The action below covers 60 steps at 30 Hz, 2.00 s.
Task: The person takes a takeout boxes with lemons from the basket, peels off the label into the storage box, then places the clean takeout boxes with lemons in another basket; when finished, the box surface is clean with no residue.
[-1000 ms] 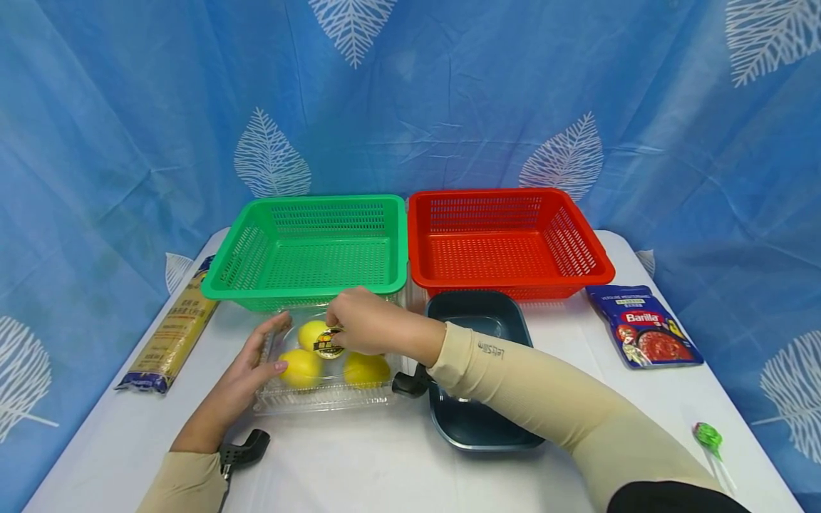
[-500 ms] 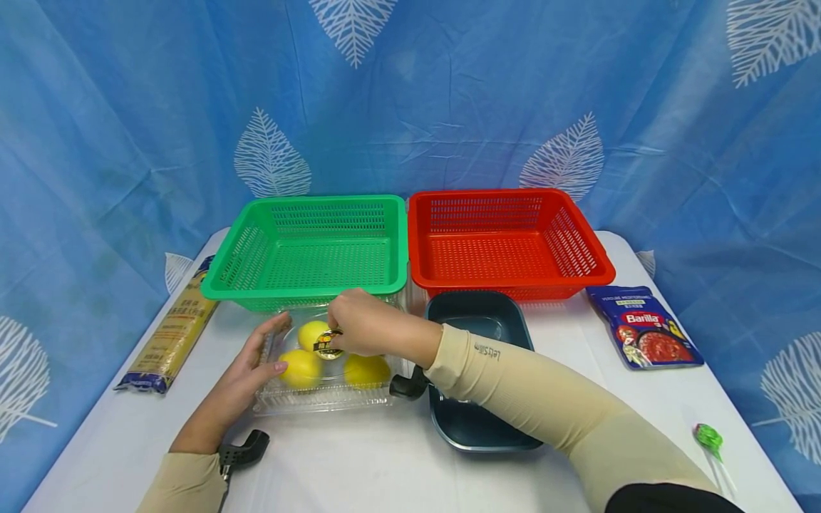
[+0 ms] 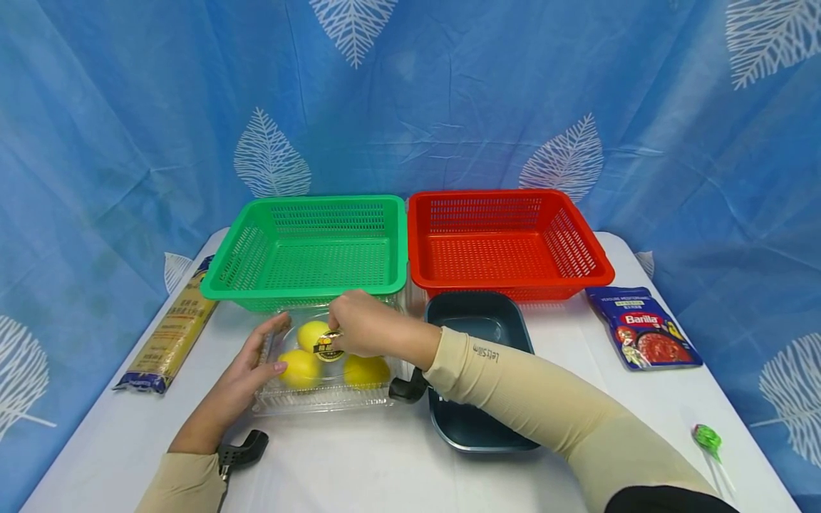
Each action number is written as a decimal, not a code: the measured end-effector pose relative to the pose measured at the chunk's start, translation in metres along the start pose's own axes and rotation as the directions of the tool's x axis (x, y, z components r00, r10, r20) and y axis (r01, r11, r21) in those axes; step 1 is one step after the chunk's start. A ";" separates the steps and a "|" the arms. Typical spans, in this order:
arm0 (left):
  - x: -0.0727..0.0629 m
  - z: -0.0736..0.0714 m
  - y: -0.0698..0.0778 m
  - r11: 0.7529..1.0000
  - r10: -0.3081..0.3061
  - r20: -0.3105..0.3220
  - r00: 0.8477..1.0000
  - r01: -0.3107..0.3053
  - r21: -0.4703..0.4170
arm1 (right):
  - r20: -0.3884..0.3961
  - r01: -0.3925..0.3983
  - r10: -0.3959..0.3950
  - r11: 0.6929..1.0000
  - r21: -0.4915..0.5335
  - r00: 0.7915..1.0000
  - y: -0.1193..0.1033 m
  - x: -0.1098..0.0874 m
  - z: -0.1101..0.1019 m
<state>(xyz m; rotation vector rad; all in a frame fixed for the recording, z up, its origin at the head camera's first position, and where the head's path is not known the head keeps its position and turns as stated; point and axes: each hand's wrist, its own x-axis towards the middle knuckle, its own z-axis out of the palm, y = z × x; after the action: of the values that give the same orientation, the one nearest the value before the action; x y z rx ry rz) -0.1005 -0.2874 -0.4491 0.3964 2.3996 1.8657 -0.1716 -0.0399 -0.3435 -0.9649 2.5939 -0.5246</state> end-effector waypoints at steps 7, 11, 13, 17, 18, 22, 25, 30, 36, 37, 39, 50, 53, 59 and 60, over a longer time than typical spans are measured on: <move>0.001 0.000 -0.001 1.000 -0.002 -0.001 1.000 0.002 0.003 | -0.035 0.000 0.000 1.000 0.017 0.999 0.001 0.000 0.002; 0.000 0.000 0.000 1.000 -0.003 0.000 1.000 0.003 -0.002 | -0.050 0.002 0.000 0.999 0.042 0.999 0.001 -0.001 0.003; 0.000 0.000 0.001 1.000 0.001 0.002 1.000 -0.001 -0.006 | -0.057 0.003 0.000 0.998 0.057 0.998 0.000 -0.001 0.004; -0.001 0.000 0.002 1.000 0.010 0.004 1.000 -0.010 -0.008 | -0.067 0.015 -0.009 0.996 0.086 0.998 0.000 -0.002 0.004; -0.001 0.000 0.002 1.000 0.012 0.004 1.000 -0.011 -0.006 | -0.071 0.021 -0.015 0.996 0.091 0.997 0.001 -0.002 0.004; -0.001 0.000 0.002 1.000 0.007 0.000 1.000 -0.007 0.005 | -0.086 0.048 -0.039 0.993 0.109 0.996 0.003 -0.002 0.005; -0.001 0.000 0.002 1.000 0.003 -0.004 1.000 -0.003 0.010 | -0.095 0.065 -0.053 0.989 0.131 0.994 0.004 -0.004 0.004; 0.000 0.001 0.002 1.000 0.005 -0.009 1.000 -0.005 0.011 | -0.096 0.108 -0.092 0.978 0.179 0.991 0.008 -0.009 0.001; -0.001 0.001 0.002 1.000 0.016 0.000 1.000 -0.016 -0.004 | -0.029 0.182 -0.182 0.936 0.303 0.983 0.015 -0.017 -0.011; -0.002 0.001 0.002 1.000 0.018 0.001 1.000 -0.018 -0.006 | -0.013 0.190 -0.197 0.923 0.334 0.980 0.017 -0.018 -0.013; -0.002 0.001 0.002 1.000 0.019 0.003 1.000 -0.019 -0.007 | 0.014 0.205 -0.228 0.898 0.390 0.974 0.020 -0.022 -0.018; -0.002 0.001 0.003 1.000 0.019 -0.012 1.000 -0.019 0.006 | 0.047 0.260 -0.341 0.793 0.550 0.939 0.045 -0.046 -0.045; -0.002 0.000 0.002 1.000 0.014 -0.008 1.000 -0.014 0.010 | 0.027 0.264 -0.334 0.789 0.555 0.942 0.057 -0.055 -0.051; -0.001 -0.001 -0.001 1.000 0.005 0.001 1.000 -0.005 0.013 | -0.024 0.258 -0.288 0.814 0.521 0.957 0.082 -0.076 -0.067; -0.001 -0.001 -0.001 1.000 0.004 0.001 1.000 -0.004 0.013 | -0.030 0.250 -0.274 0.818 0.517 0.961 0.087 -0.079 -0.069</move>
<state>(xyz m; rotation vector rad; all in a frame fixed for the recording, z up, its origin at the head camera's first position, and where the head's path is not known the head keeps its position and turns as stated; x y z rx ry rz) -0.0995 -0.2889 -0.4497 0.4036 2.4134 1.8515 -0.1913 0.0900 -0.3078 -1.1166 2.0984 -1.1858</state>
